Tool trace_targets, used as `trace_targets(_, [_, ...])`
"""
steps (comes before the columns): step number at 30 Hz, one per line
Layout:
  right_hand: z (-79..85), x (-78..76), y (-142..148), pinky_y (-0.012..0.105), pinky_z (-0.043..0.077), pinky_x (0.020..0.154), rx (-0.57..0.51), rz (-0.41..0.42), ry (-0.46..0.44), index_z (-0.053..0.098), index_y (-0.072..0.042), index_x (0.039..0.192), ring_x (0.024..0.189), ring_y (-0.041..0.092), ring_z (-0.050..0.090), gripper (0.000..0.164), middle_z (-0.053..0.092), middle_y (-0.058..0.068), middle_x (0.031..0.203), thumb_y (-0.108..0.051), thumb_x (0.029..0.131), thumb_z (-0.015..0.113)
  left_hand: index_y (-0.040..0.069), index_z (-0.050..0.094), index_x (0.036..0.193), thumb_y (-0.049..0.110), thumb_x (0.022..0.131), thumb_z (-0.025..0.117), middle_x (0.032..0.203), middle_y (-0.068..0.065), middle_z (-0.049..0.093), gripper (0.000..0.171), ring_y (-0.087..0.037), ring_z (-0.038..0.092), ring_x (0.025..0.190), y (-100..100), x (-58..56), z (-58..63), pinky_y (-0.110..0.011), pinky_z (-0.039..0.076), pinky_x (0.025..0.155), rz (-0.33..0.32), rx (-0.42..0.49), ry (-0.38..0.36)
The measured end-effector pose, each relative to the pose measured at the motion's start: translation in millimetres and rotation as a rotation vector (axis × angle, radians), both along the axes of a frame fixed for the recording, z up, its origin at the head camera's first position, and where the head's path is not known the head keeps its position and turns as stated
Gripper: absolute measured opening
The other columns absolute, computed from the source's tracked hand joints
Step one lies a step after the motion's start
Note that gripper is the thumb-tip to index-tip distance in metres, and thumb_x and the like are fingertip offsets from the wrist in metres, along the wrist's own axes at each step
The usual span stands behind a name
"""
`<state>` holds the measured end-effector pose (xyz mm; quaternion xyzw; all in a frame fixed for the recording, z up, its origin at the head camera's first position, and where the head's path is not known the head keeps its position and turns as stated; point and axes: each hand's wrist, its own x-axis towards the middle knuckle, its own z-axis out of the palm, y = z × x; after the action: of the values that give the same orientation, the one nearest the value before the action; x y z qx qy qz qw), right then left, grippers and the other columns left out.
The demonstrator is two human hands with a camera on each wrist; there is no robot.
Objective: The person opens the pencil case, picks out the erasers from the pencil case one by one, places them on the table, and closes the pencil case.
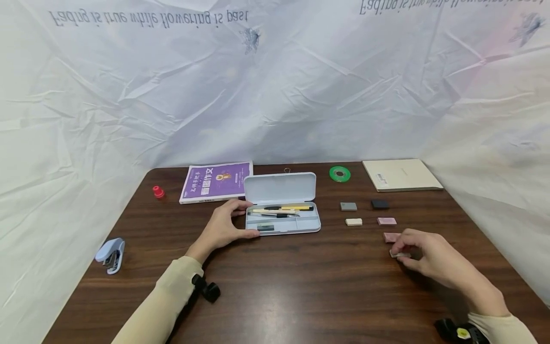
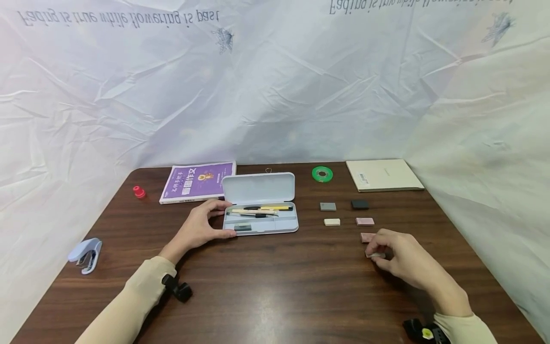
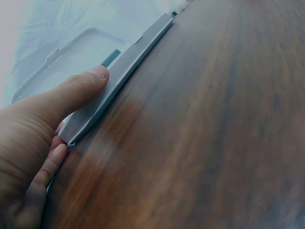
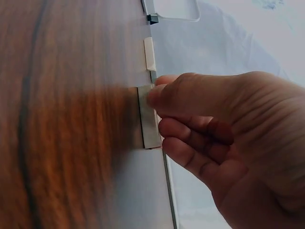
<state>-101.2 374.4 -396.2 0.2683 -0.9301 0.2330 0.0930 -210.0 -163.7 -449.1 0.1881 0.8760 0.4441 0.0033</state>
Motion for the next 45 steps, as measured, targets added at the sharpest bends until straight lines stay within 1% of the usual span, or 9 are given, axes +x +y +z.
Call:
trace_targets(7, [13.8, -2.9, -12, 0.007, 0.058, 0.08, -0.083, -0.067, 0.067, 0.078, -0.026, 0.108, 0.092, 0.003, 0.074, 0.053, 0.078, -0.014, 0.105, 0.007, 0.074, 0.1, 0.016, 0.071, 0.142, 0.043, 0.072, 0.108, 0.144, -0.002, 0.068, 0.083, -0.023, 0.071, 0.131, 0, -0.3, -1.2, -0.038, 0.059, 0.116, 0.001, 0.003, -0.005])
trace_targets(13, [31.8, -18.9, -31, 0.003, 0.053, 0.088, -0.146, -0.079, 0.1, 0.078, -0.03, 0.124, 0.102, -0.001, 0.071, 0.062, 0.077, -0.012, 0.121, 0.007, 0.078, 0.098, 0.015, 0.071, 0.142, 0.042, 0.073, 0.108, 0.144, -0.002, 0.068, 0.083, -0.024, 0.071, 0.131, 0, 0.0, -1.4, -0.038, 0.059, 0.117, -0.002, 0.009, -0.01])
trace_targets(17, [41.2, -33.1, -50, 0.004, 0.053, 0.089, -0.182, -0.067, 0.091, 0.078, -0.028, 0.129, 0.108, -0.001, 0.067, 0.056, 0.076, -0.01, 0.125, 0.003, 0.085, 0.095, 0.015, 0.071, 0.142, 0.042, 0.072, 0.108, 0.143, -0.002, 0.068, 0.083, -0.023, 0.071, 0.131, 0, -0.4, -2.4, -0.038, 0.06, 0.116, -0.001, 0.006, -0.007])
trace_targets(21, [46.9, -48.4, -74, 0.008, 0.056, 0.079, -0.234, -0.007, 0.071, 0.079, -0.025, 0.129, 0.101, 0.003, 0.068, 0.05, 0.075, -0.011, 0.122, 0.002, 0.089, 0.092, 0.015, 0.071, 0.142, 0.043, 0.072, 0.108, 0.143, -0.002, 0.069, 0.083, -0.023, 0.071, 0.13, 1, -0.7, -3.5, -0.039, 0.06, 0.116, -0.001, 0.001, -0.005])
trace_targets(24, [48.9, -59.3, -94, 0.011, 0.058, 0.077, -0.257, 0.042, 0.07, 0.079, -0.024, 0.129, 0.099, 0.006, 0.07, 0.047, 0.075, -0.012, 0.12, 0.001, 0.09, 0.092, 0.015, 0.071, 0.142, 0.044, 0.072, 0.108, 0.143, -0.002, 0.068, 0.084, -0.023, 0.071, 0.13, 2, -0.6, -3.7, -0.04, 0.06, 0.116, -0.002, 0.0, -0.006])
trace_targets(29, [49.6, -75.0, -128, 0.017, 0.063, 0.09, -0.333, 0.133, 0.038, 0.079, -0.015, 0.129, 0.108, 0.012, 0.074, 0.043, 0.078, 0.001, 0.122, 0.002, 0.092, 0.09, 0.015, 0.071, 0.142, 0.043, 0.072, 0.108, 0.143, -0.002, 0.069, 0.084, -0.023, 0.071, 0.13, 3, 0.1, -3.0, -0.04, 0.06, 0.116, -0.004, 0.002, -0.006])
trace_targets(33, [48.6, -84.8, -157, 0.022, 0.064, 0.093, -0.356, 0.196, 0.022, 0.079, -0.011, 0.129, 0.108, 0.012, 0.073, 0.039, 0.078, 0.004, 0.122, 0.003, 0.093, 0.088, 0.014, 0.072, 0.142, 0.043, 0.072, 0.108, 0.143, -0.002, 0.069, 0.084, -0.023, 0.071, 0.13, 3, 0.4, -2.3, -0.039, 0.06, 0.116, -0.005, 0.003, -0.003])
trace_targets(40, [36.9, -96.5, -207, 0.047, 0.068, 0.096, -0.336, 0.283, -0.087, 0.078, -0.01, 0.131, 0.111, 0.028, 0.075, 0.034, 0.077, 0.005, 0.125, -0.006, 0.098, 0.086, 0.015, 0.072, 0.141, 0.043, 0.072, 0.108, 0.142, -0.002, 0.069, 0.083, -0.023, 0.071, 0.13, 2, -0.7, -1.0, -0.039, 0.06, 0.116, -0.003, 0.005, -0.004])
trace_targets(45, [21.2, -104.9, -238, 0.04, 0.068, 0.095, -0.289, 0.354, -0.191, 0.079, -0.005, 0.126, 0.105, 0.026, 0.077, 0.027, 0.078, 0.012, 0.119, -0.005, 0.099, 0.084, 0.014, 0.072, 0.141, 0.042, 0.073, 0.108, 0.141, -0.002, 0.069, 0.082, -0.022, 0.071, 0.13, 0, -0.8, -0.4, -0.038, 0.06, 0.116, -0.013, 0.015, 0.007])
